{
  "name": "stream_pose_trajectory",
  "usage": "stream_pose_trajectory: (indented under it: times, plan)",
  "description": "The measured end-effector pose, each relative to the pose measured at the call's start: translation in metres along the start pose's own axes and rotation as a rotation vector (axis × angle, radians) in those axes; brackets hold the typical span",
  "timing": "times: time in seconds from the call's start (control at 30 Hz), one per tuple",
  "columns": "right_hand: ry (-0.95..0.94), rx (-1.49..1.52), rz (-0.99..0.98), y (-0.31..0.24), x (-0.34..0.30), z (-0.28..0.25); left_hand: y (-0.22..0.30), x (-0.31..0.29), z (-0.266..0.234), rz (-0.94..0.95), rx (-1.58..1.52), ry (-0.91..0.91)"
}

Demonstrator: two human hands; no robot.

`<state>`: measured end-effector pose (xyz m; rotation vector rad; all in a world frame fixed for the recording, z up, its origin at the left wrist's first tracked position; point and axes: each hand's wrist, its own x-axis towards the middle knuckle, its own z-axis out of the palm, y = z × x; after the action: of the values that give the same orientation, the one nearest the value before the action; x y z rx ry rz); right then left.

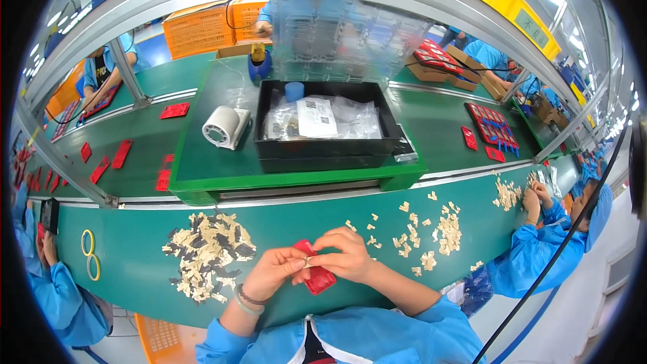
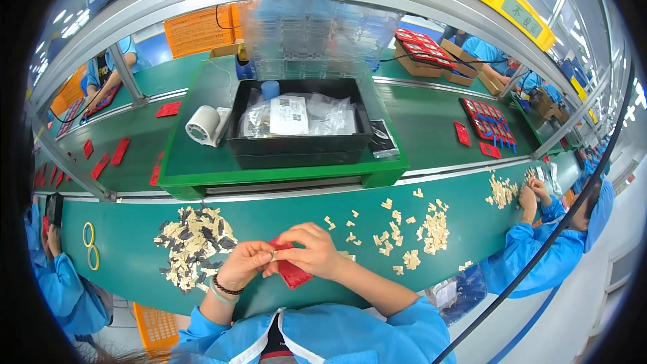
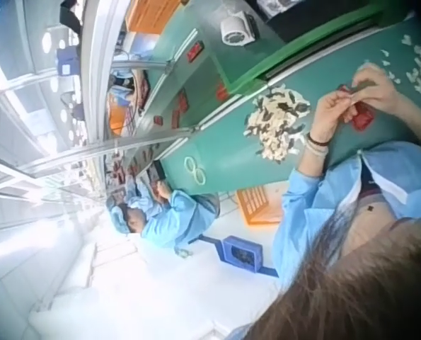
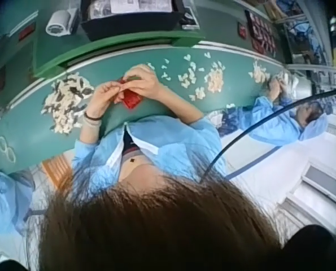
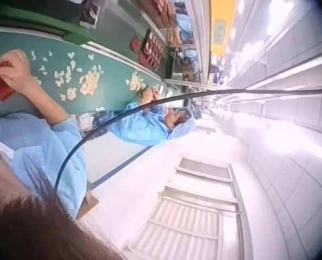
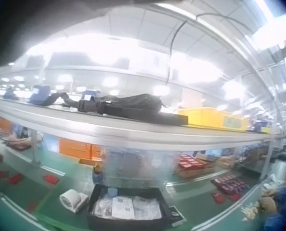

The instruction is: The person assembles small electronic components by hand, placing metal contacts into red plastic housings on an assembly line.

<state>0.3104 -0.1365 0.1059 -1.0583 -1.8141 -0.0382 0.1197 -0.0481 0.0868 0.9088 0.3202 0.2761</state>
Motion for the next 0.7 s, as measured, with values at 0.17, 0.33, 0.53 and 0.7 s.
stream_pose_trajectory:
  times: [0.17,0.33,0.53,0.7]
  plan:
    - [-0.063,-0.260,0.019,-0.008,0.003,0.000,-0.006,-0.005,0.007,0.172,0.082,0.132]
    - [-0.049,0.017,0.311,-0.022,-0.002,0.005,-0.009,-0.003,0.023,0.641,0.802,0.294]
    - [-0.103,0.237,0.447,-0.023,-0.001,0.005,-0.004,-0.008,0.016,0.672,0.890,0.256]
    - [-0.092,0.432,0.705,-0.021,-0.023,0.003,0.002,0.001,0.018,0.861,1.011,0.225]
